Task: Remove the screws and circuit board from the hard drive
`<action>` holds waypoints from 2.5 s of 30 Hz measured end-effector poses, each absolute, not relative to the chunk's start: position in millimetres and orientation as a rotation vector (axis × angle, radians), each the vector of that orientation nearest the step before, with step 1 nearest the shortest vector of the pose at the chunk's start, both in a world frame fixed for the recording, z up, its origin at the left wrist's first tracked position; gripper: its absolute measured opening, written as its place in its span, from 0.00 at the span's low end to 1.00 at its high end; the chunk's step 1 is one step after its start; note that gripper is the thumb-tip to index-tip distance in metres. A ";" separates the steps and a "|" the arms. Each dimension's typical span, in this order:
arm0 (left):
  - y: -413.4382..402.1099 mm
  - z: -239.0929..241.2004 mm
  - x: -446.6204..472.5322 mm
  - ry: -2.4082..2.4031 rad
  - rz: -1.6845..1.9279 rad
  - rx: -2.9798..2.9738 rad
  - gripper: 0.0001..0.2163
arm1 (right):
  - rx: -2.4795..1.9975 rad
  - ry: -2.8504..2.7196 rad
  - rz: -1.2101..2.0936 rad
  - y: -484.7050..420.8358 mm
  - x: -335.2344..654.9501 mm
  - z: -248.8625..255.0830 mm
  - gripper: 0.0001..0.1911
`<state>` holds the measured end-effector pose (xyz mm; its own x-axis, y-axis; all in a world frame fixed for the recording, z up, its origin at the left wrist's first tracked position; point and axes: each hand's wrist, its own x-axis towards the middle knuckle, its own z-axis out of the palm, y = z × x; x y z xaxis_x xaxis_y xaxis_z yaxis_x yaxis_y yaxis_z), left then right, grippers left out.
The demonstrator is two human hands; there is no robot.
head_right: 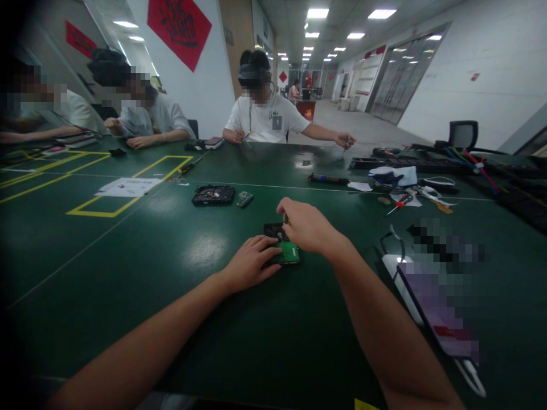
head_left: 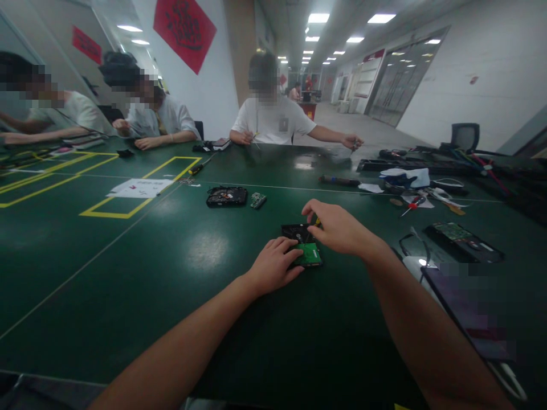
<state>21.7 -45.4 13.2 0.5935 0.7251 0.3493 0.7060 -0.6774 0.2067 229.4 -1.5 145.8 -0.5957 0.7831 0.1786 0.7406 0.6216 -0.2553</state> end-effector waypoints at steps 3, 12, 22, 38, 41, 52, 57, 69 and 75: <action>-45.4 13.1 21.3 1.244 0.634 2.763 0.19 | -1.288 -2.582 0.124 -5.9 227.5 146.1 0.11; -45.4 10.8 21.1 1.243 0.611 2.778 0.19 | -1.334 -2.586 0.038 -3.9 226.9 147.2 0.13; -46.4 14.1 21.4 1.257 0.569 2.830 0.19 | -1.512 -2.546 -0.048 -11.0 221.4 148.4 0.08; -46.9 11.1 22.0 1.249 0.589 2.805 0.19 | -1.171 -2.666 0.242 -13.6 222.5 148.3 0.12; -46.9 12.1 22.4 1.235 0.611 2.799 0.19 | -1.261 -2.627 0.146 -16.6 221.1 148.2 0.09; -45.8 9.0 22.6 1.259 0.611 2.794 0.18 | -1.260 -2.575 0.185 -5.8 227.0 148.4 0.11; -45.0 7.6 22.7 1.250 0.622 2.791 0.19 | -1.432 -2.559 -0.006 -11.9 222.6 145.8 0.09; -46.3 10.3 22.9 1.241 0.631 2.785 0.18 | -1.467 -2.568 -0.034 -15.5 221.3 147.6 0.09; -45.5 9.9 22.4 1.233 0.643 2.761 0.18 | -1.313 -2.609 0.211 -12.0 223.0 150.6 0.13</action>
